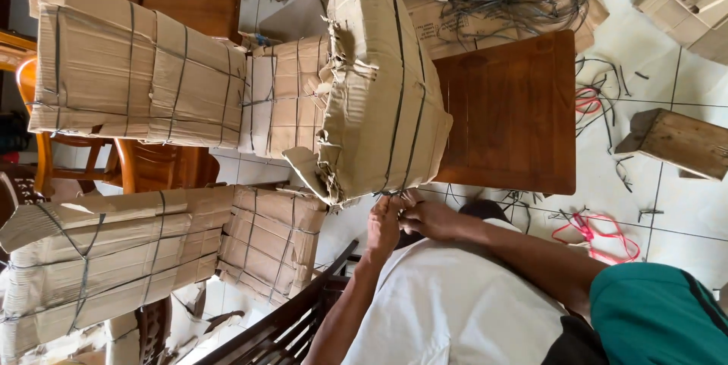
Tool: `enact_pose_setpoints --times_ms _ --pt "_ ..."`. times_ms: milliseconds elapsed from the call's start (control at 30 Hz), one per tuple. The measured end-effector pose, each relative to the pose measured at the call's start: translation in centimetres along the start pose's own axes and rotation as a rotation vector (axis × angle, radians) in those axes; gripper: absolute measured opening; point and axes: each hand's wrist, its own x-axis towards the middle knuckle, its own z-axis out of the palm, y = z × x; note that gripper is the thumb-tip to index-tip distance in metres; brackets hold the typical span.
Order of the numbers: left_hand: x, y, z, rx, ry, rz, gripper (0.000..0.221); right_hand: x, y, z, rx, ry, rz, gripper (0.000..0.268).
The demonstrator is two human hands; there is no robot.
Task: The person ties bundles of flattened cardboard using black plastic strapping. They wrap the strap around the bundle, pull it tight, and tie it off by hand. The person repeats this process on several bundles placed on a wooden table.
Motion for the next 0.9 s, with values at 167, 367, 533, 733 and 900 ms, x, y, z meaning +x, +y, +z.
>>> enact_pose_setpoints --times_ms 167,367,533,733,900 --pt "-0.2 -0.4 0.8 0.102 0.088 0.047 0.033 -0.1 1.8 -11.7 0.317 0.170 0.215 0.026" --pt "-1.0 -1.5 2.8 0.115 0.208 0.034 0.028 8.3 4.7 -21.9 0.900 0.548 0.395 0.039" --pt "-1.5 -0.6 3.7 0.148 0.293 0.000 0.029 14.9 8.6 -23.9 0.858 0.495 0.483 0.042" --pt "-0.7 -1.2 5.3 0.112 0.329 -0.044 0.028 15.8 8.9 -25.5 0.895 0.501 0.381 0.022" --pt "-0.5 -1.3 5.4 0.133 0.362 -0.066 0.026 17.3 8.4 -28.1 1.150 0.521 0.308 0.013"
